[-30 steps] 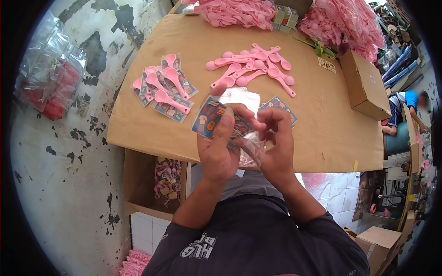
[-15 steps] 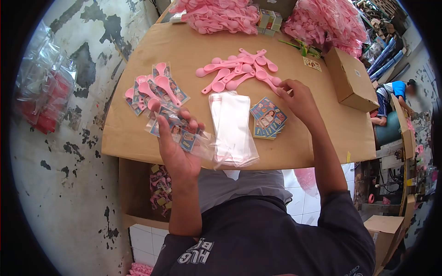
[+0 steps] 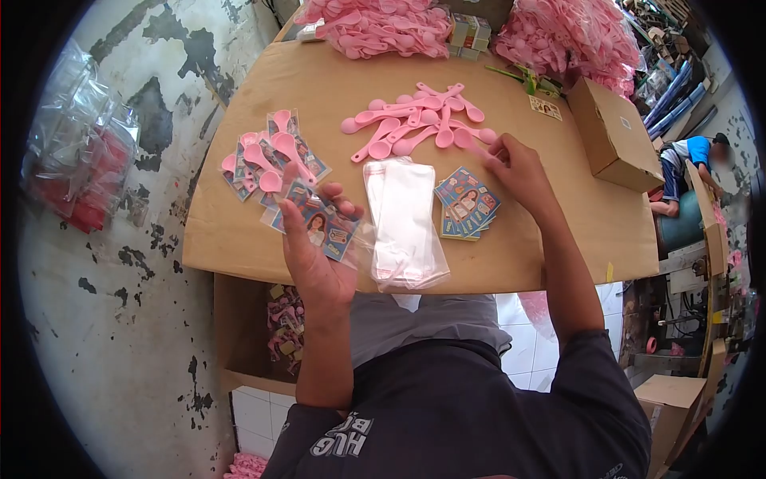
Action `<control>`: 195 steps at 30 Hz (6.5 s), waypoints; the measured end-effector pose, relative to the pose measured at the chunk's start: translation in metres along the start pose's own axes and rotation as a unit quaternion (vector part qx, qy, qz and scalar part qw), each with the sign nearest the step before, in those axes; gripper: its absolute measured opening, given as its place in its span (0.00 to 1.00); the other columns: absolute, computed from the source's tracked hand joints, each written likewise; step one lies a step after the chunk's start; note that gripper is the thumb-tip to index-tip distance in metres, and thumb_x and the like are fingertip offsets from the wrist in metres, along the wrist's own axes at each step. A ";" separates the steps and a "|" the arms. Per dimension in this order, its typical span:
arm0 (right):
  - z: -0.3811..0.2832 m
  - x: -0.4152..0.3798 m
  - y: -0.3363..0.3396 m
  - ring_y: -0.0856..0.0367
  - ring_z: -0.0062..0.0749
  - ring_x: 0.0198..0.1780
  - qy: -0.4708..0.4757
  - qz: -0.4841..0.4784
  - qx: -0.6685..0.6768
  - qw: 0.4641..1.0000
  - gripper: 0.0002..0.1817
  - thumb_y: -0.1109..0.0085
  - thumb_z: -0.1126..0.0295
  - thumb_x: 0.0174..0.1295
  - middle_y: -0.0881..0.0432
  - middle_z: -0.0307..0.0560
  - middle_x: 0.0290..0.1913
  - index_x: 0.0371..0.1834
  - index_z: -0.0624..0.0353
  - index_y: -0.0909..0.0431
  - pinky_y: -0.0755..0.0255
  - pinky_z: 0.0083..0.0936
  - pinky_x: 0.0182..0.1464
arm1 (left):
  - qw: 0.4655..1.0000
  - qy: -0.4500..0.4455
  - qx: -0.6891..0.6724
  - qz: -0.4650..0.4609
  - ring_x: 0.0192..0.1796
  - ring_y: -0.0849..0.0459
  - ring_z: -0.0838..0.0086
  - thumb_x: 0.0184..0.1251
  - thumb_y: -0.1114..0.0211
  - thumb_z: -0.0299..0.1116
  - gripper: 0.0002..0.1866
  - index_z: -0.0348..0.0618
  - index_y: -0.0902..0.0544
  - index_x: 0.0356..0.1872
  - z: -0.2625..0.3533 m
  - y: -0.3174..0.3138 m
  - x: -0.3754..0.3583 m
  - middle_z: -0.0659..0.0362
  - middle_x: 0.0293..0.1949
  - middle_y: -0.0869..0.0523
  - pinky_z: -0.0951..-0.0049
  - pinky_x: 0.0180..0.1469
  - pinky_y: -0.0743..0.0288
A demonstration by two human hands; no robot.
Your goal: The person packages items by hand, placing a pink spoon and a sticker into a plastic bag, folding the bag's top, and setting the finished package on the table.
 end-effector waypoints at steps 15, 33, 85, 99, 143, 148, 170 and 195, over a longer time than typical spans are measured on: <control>-0.101 -0.119 -0.016 0.20 0.12 0.34 -0.067 -0.152 0.421 0.892 0.08 0.32 0.75 0.68 0.15 0.36 0.36 0.45 0.63 0.20 0.27 0.13 0.35 | 0.989 -0.130 -0.053 0.056 0.42 0.19 0.73 0.80 0.46 0.59 0.32 0.49 0.33 0.74 -0.003 0.016 0.015 0.58 0.43 0.16 0.62 0.56 0.21; -0.144 -0.120 -0.069 0.17 0.18 0.45 0.043 -0.110 0.351 0.929 0.16 0.28 0.75 0.61 0.16 0.43 0.49 0.48 0.61 0.24 0.23 0.19 0.45 | 0.983 0.072 -0.171 0.011 0.44 0.17 0.75 0.83 0.47 0.53 0.30 0.45 0.35 0.74 -0.028 0.005 -0.014 0.58 0.46 0.19 0.66 0.54 0.18; -0.155 -0.086 -0.011 0.21 0.44 0.60 0.310 0.252 -0.002 0.917 0.14 0.27 0.77 0.52 0.16 0.47 0.59 0.43 0.59 0.12 0.29 0.39 0.60 | 0.883 0.074 0.425 -0.186 0.31 0.29 0.95 0.76 0.36 0.25 0.31 0.43 0.33 0.78 -0.021 -0.034 -0.033 0.63 0.36 0.09 0.89 0.33 0.38; -0.100 -0.063 0.021 0.14 0.37 0.45 0.105 0.273 0.490 0.821 0.06 0.46 0.84 0.65 0.14 0.53 0.44 0.41 0.63 0.23 0.22 0.27 0.52 | 0.938 0.156 0.273 -0.145 0.43 0.09 0.74 0.80 0.39 0.31 0.20 0.33 0.27 0.66 -0.030 -0.029 -0.038 0.47 0.48 0.09 0.78 0.44 0.16; -0.135 -0.094 -0.022 0.28 0.10 0.35 0.086 -0.068 0.518 0.849 0.19 0.31 0.80 0.64 0.22 0.34 0.40 0.57 0.62 0.24 0.29 0.12 0.37 | 0.958 0.099 0.229 -0.139 0.51 0.12 0.73 0.69 0.31 0.19 0.20 0.32 0.22 0.60 -0.006 -0.020 -0.032 0.48 0.48 0.10 0.75 0.53 0.19; -0.135 -0.096 -0.020 0.33 0.10 0.31 0.103 -0.049 0.508 0.854 0.26 0.27 0.79 0.61 0.23 0.34 0.43 0.61 0.59 0.26 0.35 0.11 0.32 | 0.928 0.038 0.319 -0.187 0.51 0.13 0.75 0.69 0.31 0.17 0.22 0.32 0.22 0.63 -0.006 -0.009 -0.031 0.50 0.49 0.10 0.74 0.54 0.19; -0.116 -0.106 -0.043 0.25 0.44 0.51 0.221 -0.121 0.050 0.966 0.13 0.27 0.68 0.58 0.24 0.47 0.46 0.43 0.58 0.18 0.28 0.38 0.53 | 0.646 -0.179 0.729 -0.141 0.63 0.18 0.53 0.71 0.39 0.22 0.14 0.37 0.15 0.55 0.027 0.055 0.028 0.47 0.58 0.14 0.60 0.64 0.23; -0.123 -0.089 -0.037 0.24 0.45 0.45 0.182 0.022 0.090 0.979 0.06 0.35 0.73 0.66 0.21 0.48 0.39 0.35 0.65 0.19 0.30 0.38 0.47 | 0.742 -0.113 0.628 -0.206 0.35 0.23 0.66 0.67 0.27 0.35 0.10 0.38 0.09 0.39 -0.011 0.007 -0.017 0.56 0.30 0.22 0.66 0.39 0.27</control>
Point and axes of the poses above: each hand's wrist, its own x-axis towards the middle knuckle, its own y-axis out of the back of the hand, z = x × y, the point moved 4 cm from there along x, towards the middle knuckle
